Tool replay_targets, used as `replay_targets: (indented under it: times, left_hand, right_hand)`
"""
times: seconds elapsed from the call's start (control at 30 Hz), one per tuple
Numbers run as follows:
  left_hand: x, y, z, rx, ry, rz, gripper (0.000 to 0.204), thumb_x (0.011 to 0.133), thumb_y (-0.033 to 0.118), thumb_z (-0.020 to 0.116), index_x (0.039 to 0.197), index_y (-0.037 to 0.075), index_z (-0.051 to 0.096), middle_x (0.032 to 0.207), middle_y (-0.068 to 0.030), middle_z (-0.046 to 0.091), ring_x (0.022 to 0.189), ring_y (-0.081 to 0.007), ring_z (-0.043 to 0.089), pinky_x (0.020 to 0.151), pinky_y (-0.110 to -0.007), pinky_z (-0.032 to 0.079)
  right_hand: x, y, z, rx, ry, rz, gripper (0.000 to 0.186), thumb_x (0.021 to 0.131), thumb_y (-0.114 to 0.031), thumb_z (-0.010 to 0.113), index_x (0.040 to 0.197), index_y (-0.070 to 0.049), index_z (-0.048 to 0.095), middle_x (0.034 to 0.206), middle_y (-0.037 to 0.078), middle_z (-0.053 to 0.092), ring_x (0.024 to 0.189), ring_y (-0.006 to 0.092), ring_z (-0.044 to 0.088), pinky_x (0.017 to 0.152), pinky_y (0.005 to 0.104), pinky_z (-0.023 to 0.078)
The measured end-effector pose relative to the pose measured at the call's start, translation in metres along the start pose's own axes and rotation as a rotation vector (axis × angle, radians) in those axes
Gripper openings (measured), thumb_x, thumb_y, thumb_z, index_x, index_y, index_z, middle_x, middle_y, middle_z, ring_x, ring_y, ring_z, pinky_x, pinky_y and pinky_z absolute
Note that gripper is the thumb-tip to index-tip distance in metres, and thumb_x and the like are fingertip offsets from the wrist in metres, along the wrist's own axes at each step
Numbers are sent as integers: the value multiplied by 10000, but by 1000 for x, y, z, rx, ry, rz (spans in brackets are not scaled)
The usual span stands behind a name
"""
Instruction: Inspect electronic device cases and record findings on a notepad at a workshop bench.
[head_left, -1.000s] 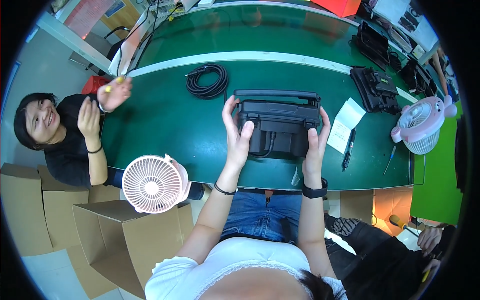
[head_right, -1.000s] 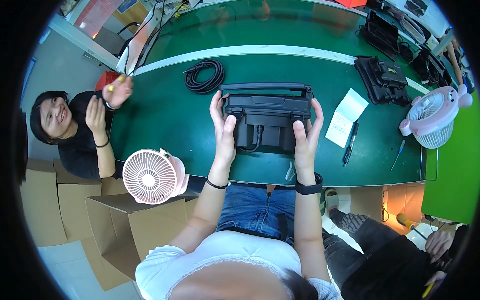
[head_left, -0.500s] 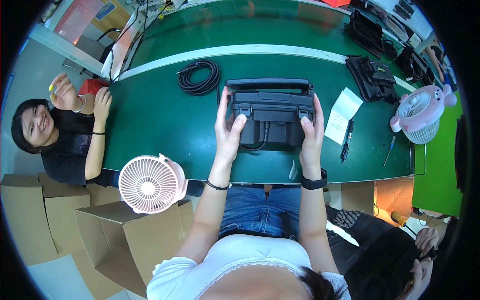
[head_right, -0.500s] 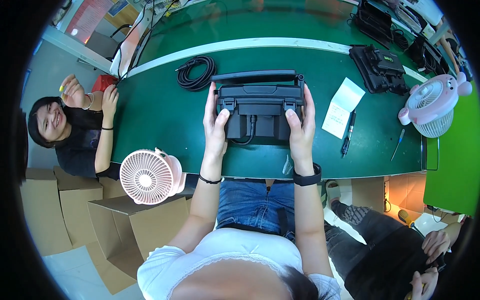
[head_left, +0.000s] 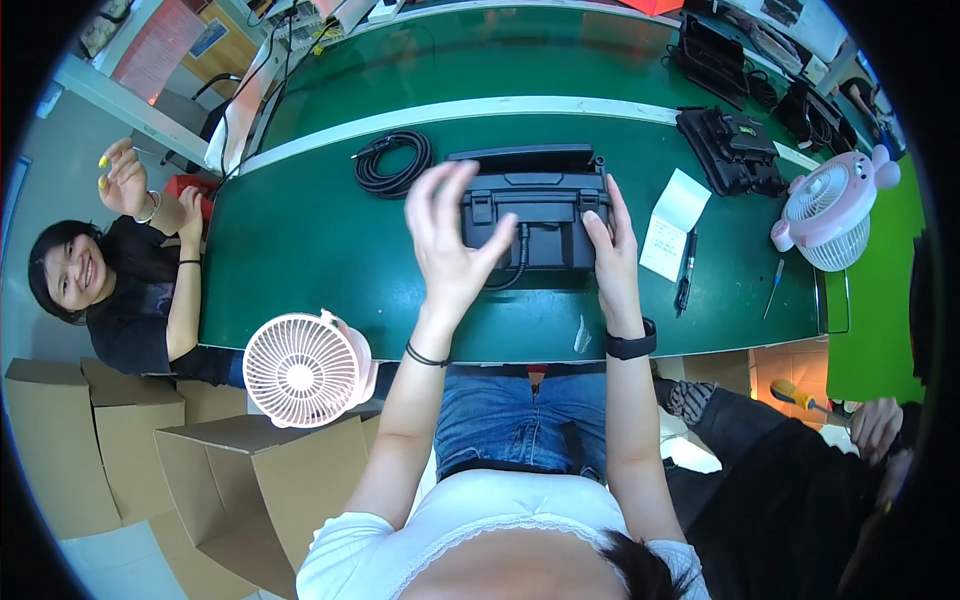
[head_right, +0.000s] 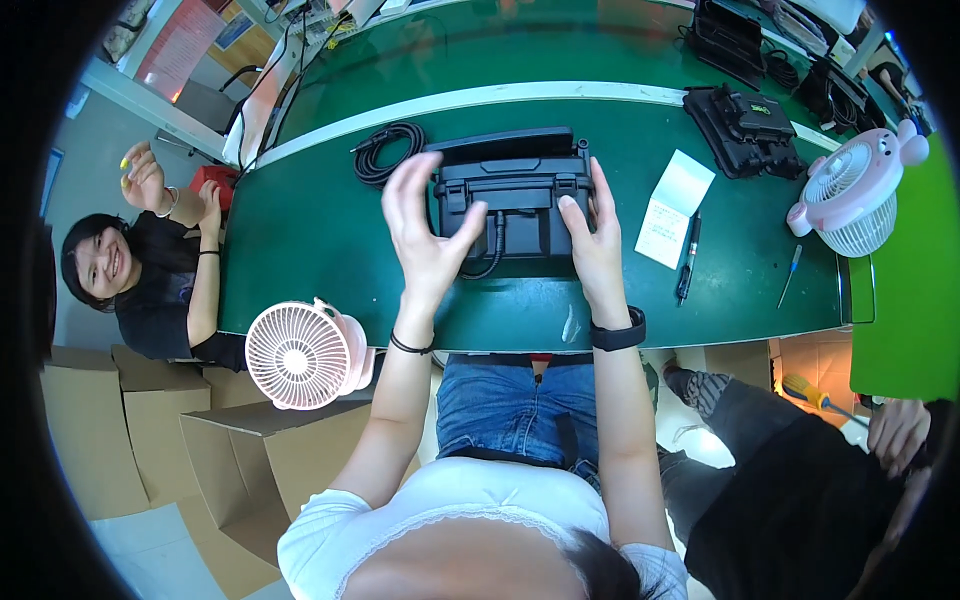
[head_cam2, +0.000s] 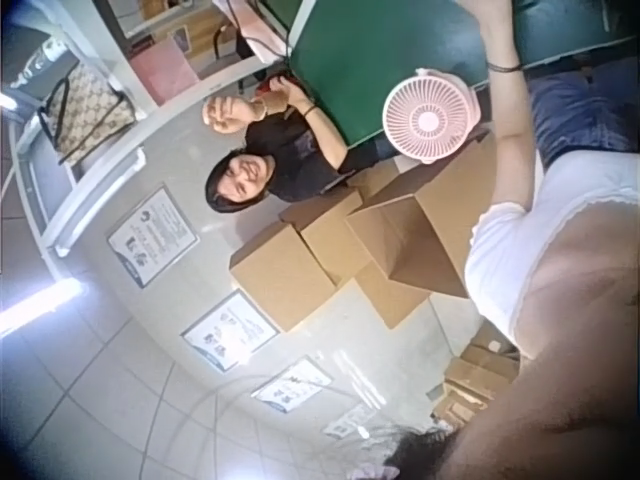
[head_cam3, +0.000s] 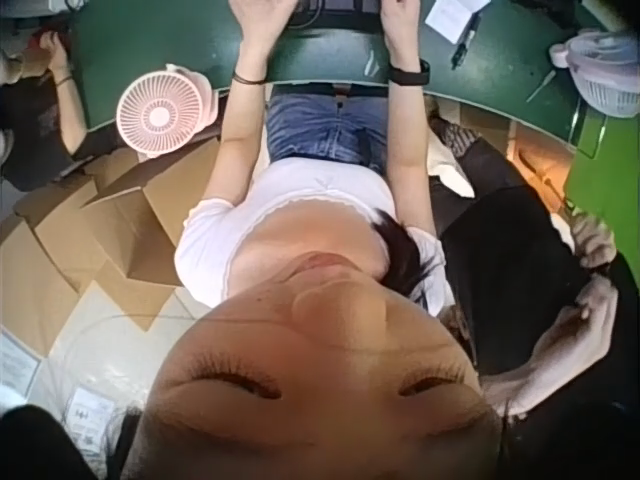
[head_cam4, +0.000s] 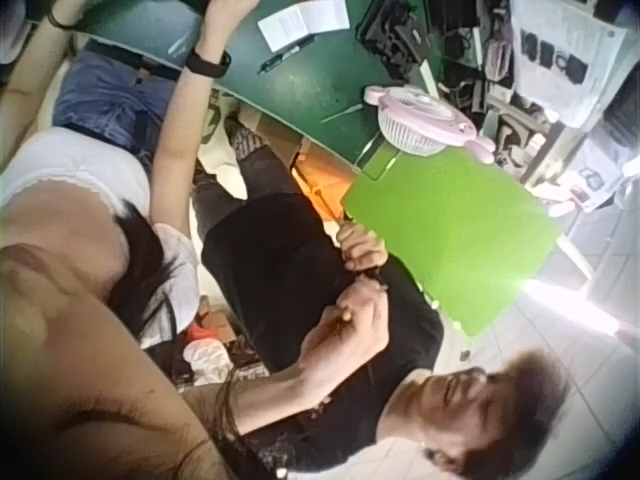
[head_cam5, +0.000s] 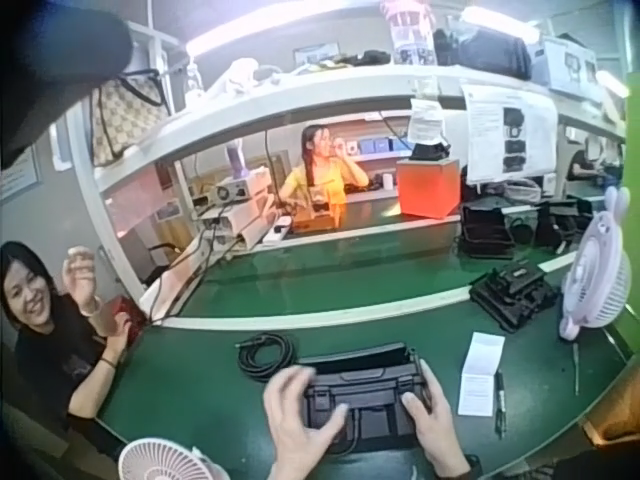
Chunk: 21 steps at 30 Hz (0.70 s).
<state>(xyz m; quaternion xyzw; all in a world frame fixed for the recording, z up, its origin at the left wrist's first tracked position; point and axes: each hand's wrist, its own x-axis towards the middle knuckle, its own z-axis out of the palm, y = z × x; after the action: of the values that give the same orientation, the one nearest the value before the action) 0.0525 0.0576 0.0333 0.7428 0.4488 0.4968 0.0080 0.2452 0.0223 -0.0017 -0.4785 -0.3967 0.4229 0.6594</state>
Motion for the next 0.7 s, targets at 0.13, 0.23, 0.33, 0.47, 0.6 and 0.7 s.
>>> replay_targets:
  times: [0.13,0.23,0.33,0.47,0.6,0.7]
  left_hand:
    - [28,19,6,-33,-347,294,684,714,216,821,1350,165,574,1325,-93,580,1251,-323,529,1020,-437,454]
    - [33,16,20,100,-400,381,695,783,252,763,1425,187,505,1313,-85,598,1225,-332,546,1008,-453,463]
    - [37,13,24,135,-457,463,599,835,225,718,1403,181,534,1283,-90,639,1162,-347,590,998,-447,471]
    - [40,2,29,-45,-448,397,360,892,232,661,1241,141,667,1187,-77,693,1154,-320,621,989,-438,480]
    - [48,-6,28,-176,-348,178,231,969,198,558,1095,93,721,1059,-100,724,1070,-271,658,929,-389,499]
    - [43,-21,35,-204,-237,31,216,971,184,543,1041,81,720,1004,-110,725,962,-292,671,893,-396,494]
  right_hand:
    - [1,-1,-2,14,-21,4,653,972,-146,599,1536,-39,288,1388,162,500,1198,201,547,1015,306,453]
    - [1,5,0,49,-5,16,655,971,-147,611,1531,-32,293,1372,161,514,1207,204,547,1011,308,460]
    - [3,1,3,24,10,15,651,974,-167,616,1524,-22,301,1355,166,530,1158,200,580,953,296,502]
    - [10,1,1,29,25,48,650,975,-188,621,1524,-28,312,1355,169,528,1137,198,592,930,291,516]
    - [14,0,-3,0,14,81,664,976,-232,624,1529,-41,309,1383,179,511,1155,214,590,945,297,508]
    - [14,-4,3,-57,9,107,683,976,-272,625,1535,-51,302,1406,192,497,1182,232,582,968,308,493]
